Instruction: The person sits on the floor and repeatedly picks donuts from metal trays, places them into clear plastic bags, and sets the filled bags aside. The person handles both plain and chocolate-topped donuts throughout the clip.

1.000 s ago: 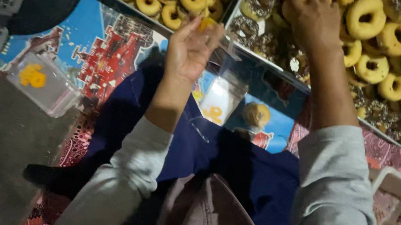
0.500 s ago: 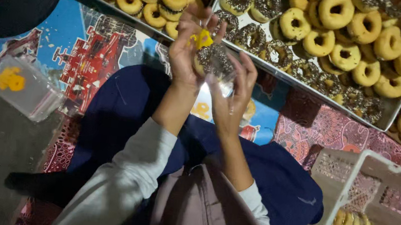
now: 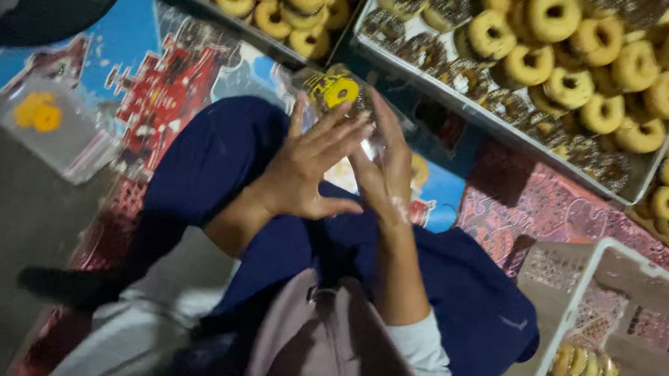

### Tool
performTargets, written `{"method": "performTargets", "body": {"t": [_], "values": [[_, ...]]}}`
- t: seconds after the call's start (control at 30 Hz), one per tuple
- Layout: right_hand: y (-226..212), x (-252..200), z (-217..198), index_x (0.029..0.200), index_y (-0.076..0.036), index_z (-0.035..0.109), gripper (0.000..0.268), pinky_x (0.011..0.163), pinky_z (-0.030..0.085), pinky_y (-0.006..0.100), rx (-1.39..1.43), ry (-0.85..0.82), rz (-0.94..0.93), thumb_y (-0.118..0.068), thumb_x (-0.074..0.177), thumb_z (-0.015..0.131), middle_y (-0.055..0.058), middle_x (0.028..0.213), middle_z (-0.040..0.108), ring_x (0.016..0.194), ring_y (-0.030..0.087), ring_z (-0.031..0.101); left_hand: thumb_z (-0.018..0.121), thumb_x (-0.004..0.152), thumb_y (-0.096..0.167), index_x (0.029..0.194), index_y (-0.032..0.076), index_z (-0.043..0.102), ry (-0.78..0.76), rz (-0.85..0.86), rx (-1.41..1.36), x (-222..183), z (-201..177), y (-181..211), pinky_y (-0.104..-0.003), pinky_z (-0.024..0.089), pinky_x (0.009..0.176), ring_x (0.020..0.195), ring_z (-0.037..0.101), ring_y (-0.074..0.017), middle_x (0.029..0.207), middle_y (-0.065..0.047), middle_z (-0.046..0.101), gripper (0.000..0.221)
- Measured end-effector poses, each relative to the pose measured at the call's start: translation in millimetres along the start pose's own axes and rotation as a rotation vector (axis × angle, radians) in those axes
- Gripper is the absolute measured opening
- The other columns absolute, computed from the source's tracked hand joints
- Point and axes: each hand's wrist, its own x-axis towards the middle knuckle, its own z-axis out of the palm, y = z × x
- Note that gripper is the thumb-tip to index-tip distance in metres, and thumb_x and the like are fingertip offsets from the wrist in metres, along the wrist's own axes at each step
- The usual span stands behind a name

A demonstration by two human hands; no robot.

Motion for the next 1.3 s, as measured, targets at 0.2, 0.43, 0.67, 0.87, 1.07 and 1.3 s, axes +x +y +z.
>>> {"method": "performTargets", "body": {"t": [0.2,0.43,0.67,0.87,1.07,1.3], "values": [[-33,-23,17,0.125,-0.010,0.070,0.035,0.075,0.055,0.037,-0.318,-0.332,0.117,-0.021,0.092,0.073,0.015,0.104,0.075,0.078,0.024,0.070,0.068,0.097,0.003,0.119,0.007,0.073,0.145,-0.263,-0.068,-34,-51,22,-0.041,0.053,0.110,0.122,0.071,-0.0259,0.121,-0.013,0.075,0.023],[-61,-48,70,0.083,-0.008,0.079,0.030,0.051,0.047,0.046,-0.693,-0.465,-0.133,-0.028,0.105,0.072,0.018,0.062,0.064,0.053,0.034,0.059,0.058,0.108,0.007,0.109,-0.005,0.073,0.429,-0.867,-0.884,-70,-63,12,-0.030,0.060,0.093,0.101,0.075,-0.0192,0.106,-0.013,0.078,0.020],[-61,-36,68,0.116,-0.007,0.072,0.031,0.078,0.055,0.043,-0.431,-0.175,-0.596,-0.006,0.085,0.075,0.013,0.100,0.073,0.090,0.032,0.068,0.057,0.105,0.006,0.120,-0.003,0.067,0.356,-0.907,-0.722,-74,-51,9,-0.026,0.058,0.079,0.089,0.069,-0.0097,0.101,-0.010,0.077,0.019],[-26,-18,58,0.142,-0.006,0.062,0.057,0.087,0.057,0.037,-0.364,-0.316,-0.286,0.001,0.087,0.076,0.012,0.102,0.073,0.093,0.027,0.071,0.055,0.101,0.002,0.118,-0.004,0.069,0.097,-0.778,-0.482,-77,-59,20,-0.025,0.057,0.083,0.095,0.072,-0.0106,0.103,-0.009,0.078,0.023],[19,0,31,0.139,-0.009,0.062,0.043,0.091,0.058,0.030,-0.287,-0.183,0.048,-0.007,0.097,0.068,0.011,0.123,0.074,0.109,0.019,0.072,0.058,0.107,0.003,0.124,-0.006,0.069,0.559,-0.812,-0.591,-53,-50,34,-0.028,0.058,0.094,0.104,0.071,-0.0154,0.114,-0.013,0.076,0.022],[89,-67,94,0.147,-0.005,0.052,0.049,0.091,0.054,0.029,0.461,-0.431,0.425,-0.022,0.103,0.066,0.007,0.120,0.069,0.105,0.013,0.065,0.060,0.104,0.006,0.130,-0.015,0.059,0.529,-0.680,-0.027,-73,-47,27,-0.035,0.050,0.101,0.117,0.059,-0.0306,0.129,-0.024,0.060,0.034]]}}
